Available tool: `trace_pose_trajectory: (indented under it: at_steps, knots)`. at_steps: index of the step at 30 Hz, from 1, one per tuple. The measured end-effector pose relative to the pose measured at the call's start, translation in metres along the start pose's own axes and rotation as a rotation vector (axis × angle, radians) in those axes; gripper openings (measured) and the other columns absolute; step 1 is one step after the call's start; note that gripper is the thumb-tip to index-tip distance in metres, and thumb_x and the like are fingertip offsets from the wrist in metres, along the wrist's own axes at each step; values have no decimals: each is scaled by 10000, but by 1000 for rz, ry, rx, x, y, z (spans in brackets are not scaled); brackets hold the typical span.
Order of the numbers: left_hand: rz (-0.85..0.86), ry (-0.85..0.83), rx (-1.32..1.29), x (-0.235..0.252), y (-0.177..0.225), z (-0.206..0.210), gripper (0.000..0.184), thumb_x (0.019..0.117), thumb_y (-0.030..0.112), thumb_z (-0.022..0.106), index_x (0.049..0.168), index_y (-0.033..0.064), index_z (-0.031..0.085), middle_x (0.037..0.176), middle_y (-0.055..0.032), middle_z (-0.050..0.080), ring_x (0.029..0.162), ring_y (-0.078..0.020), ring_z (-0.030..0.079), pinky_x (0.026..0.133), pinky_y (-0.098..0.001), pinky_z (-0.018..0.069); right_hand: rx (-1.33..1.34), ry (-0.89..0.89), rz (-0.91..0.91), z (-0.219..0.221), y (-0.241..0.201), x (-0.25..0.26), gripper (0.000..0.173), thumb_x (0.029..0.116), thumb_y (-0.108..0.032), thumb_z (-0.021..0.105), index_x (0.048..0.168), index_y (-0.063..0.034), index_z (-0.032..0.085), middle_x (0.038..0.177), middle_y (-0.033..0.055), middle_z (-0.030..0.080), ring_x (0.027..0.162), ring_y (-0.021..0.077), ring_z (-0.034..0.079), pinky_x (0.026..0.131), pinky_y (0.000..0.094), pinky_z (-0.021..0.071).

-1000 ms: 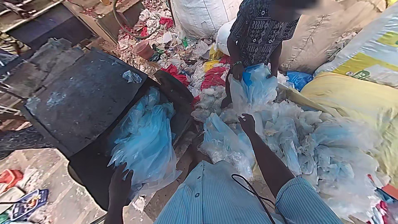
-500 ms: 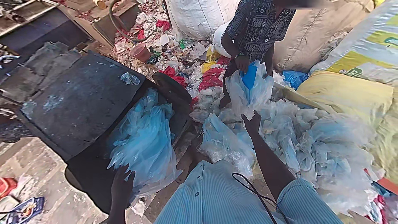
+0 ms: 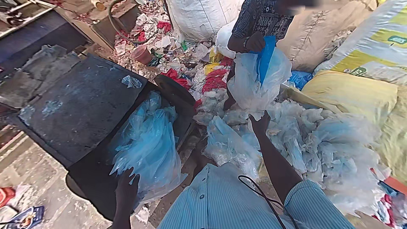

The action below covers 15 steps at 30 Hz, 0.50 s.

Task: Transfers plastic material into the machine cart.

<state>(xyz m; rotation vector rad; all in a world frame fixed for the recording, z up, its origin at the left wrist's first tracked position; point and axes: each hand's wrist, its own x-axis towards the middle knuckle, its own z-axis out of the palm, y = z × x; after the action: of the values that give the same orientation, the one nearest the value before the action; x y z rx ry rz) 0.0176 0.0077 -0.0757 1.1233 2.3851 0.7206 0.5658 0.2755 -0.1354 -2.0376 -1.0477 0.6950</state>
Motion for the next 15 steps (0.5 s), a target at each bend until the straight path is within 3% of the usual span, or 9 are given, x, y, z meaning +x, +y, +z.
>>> trace_pose_trajectory:
  at_steps: [3,8,15]
  knots:
    - [-6,2,-9,0,2,0,468,1005,62,613,1455,-24,515,1539,-284,442,1336,-422,547,1076,-561,478,38,21,8,-1,-1,2,1006,865,-360,834,1586,27,250,1588,312,303,1387,425,454,1100,509,448]
    - [-5,7,-7,1,0,0,464,1003,56,614,1447,-38,517,1532,-293,446,1330,-427,549,1077,-563,473,119,66,1,-4,-6,11,828,972,-393,708,1550,50,315,1551,313,364,1340,410,508,1077,486,474]
    - [-7,20,-10,0,-6,4,454,999,42,614,1437,-40,526,1530,-296,447,1323,-427,556,1067,-570,477,194,99,10,-11,-16,24,790,986,-372,692,1550,41,324,1557,304,366,1368,399,489,1086,500,464]
